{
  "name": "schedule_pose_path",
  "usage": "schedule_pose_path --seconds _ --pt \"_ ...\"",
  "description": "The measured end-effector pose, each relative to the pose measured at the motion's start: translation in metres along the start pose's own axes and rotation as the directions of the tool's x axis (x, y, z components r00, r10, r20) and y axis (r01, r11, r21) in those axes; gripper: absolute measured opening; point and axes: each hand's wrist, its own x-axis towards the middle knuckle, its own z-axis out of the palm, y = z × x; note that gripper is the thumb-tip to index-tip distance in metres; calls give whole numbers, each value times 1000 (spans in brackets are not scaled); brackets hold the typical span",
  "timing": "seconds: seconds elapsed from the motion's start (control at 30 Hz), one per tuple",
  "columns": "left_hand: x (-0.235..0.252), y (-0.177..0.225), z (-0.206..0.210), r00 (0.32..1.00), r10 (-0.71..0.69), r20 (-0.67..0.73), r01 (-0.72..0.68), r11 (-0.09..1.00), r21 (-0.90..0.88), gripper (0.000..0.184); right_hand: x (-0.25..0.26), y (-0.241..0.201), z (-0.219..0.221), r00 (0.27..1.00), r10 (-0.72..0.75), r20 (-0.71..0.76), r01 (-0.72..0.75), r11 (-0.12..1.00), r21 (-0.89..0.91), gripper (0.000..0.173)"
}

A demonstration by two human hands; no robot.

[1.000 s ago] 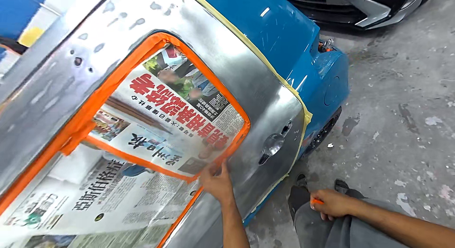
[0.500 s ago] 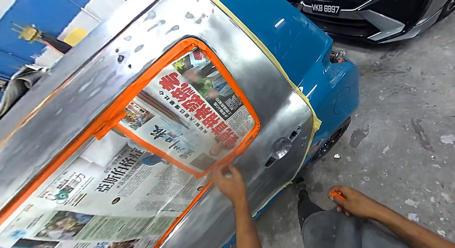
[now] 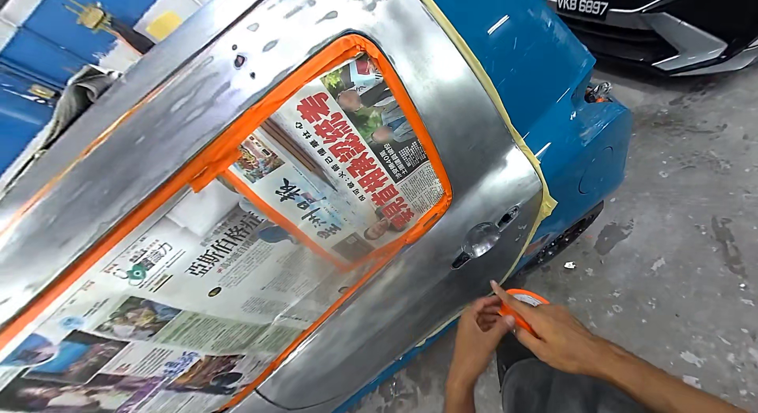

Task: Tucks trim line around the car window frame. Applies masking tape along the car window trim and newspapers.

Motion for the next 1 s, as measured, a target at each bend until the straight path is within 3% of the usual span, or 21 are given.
schedule_pose_path --seconds 0.07,0.13,0.2,0.3,0.4,0.5,0.57,0.67,0.83,1.0 --pt "-6 -8 12 996 -59 -71 50 991 -123 42 2 -5 0 995 40 92 -34 997 -68 75" --pt "-7 -14 17 980 -98 -176 70 985 -159 21 3 -4 7 989 64 137 -50 994 -97 72" --pt "-9 -20 20 963 -42 -266 54 998 38 13 6 4 16 987 107 123 -98 992 -77 58" --pt "-12 -24 32 903 166 -396 2 921 390 14 13 18 20 977 207 54 -207 978 -9 40" --pt "-12 -22 54 846 275 -457 4 853 522 16 11 12 15 972 231 -48 -235 943 -235 38" --pt "-18 -20 58 818 284 -501 22 854 520 21 11 25 5 873 485 48 -429 812 -397 39" --pt "-16 -6 27 780 270 -565 -45 924 379 21 2 71 -2 801 595 65 -537 763 -361 41" --pt "4 4 -42 700 285 -654 -234 958 167 14 -25 124 -3 784 618 58 -585 767 -265 39" --pt "54 17 -133 645 433 -630 -209 892 400 14 -59 172 24 722 676 147 -642 734 -222 40" --pt "76 22 -155 606 442 -661 -166 884 438 15 -80 205 35 696 700 163 -686 714 -140 40"
